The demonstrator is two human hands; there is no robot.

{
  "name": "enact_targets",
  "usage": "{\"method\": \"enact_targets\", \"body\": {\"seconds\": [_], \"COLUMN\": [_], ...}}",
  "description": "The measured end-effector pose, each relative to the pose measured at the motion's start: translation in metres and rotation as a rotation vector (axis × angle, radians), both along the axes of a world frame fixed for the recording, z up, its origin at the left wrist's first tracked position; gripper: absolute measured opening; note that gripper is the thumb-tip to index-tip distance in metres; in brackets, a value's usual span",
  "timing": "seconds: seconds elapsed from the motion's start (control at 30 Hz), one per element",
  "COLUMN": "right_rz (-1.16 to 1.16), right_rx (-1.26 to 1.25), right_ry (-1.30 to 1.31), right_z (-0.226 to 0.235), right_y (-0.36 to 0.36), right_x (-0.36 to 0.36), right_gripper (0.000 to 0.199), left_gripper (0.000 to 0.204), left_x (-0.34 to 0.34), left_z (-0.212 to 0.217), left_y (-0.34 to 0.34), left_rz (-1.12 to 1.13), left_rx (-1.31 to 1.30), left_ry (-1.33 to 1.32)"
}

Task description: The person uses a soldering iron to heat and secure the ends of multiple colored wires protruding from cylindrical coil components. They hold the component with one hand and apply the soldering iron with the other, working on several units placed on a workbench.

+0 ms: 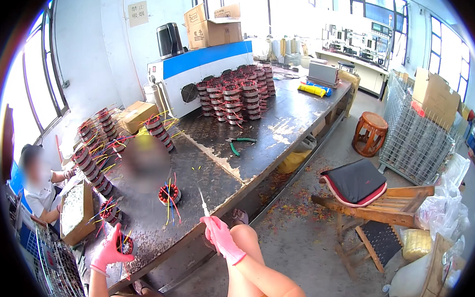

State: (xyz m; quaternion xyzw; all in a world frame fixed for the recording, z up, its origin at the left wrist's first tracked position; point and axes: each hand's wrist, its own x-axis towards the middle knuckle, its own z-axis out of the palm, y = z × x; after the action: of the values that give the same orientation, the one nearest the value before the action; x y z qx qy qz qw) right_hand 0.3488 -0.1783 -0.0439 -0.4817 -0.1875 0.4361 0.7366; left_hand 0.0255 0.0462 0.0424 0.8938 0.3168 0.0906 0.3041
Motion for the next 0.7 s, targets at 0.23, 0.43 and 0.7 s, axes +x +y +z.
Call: {"method": "enact_targets", "body": {"seconds": [0.23,0.43,0.7], "right_rz": [0.107,0.188,0.21], "right_rx": [-0.082,-0.147,-0.244], "right_ry": [-0.051,-0.065,-0.153], "right_z": [0.032,0.041,0.045], "right_y": [-0.026,-0.035,-0.039], "right_x": [-0.044,-0.079,-0.092], "right_gripper": [0.04,0.038,0.039], "left_gripper": [0.122,0.111,0.072], "left_x": [-0.056,-0.056,-0.065], "left_z": [-0.052,-0.023,-0.022], "left_y": [0.006,-0.021,-0.035], "left_rz": [-0.03,0.064,0.081], "left_rx": [0.135,0.221,0.429], "left_ry": [0.081,0.048,-0.087]}}
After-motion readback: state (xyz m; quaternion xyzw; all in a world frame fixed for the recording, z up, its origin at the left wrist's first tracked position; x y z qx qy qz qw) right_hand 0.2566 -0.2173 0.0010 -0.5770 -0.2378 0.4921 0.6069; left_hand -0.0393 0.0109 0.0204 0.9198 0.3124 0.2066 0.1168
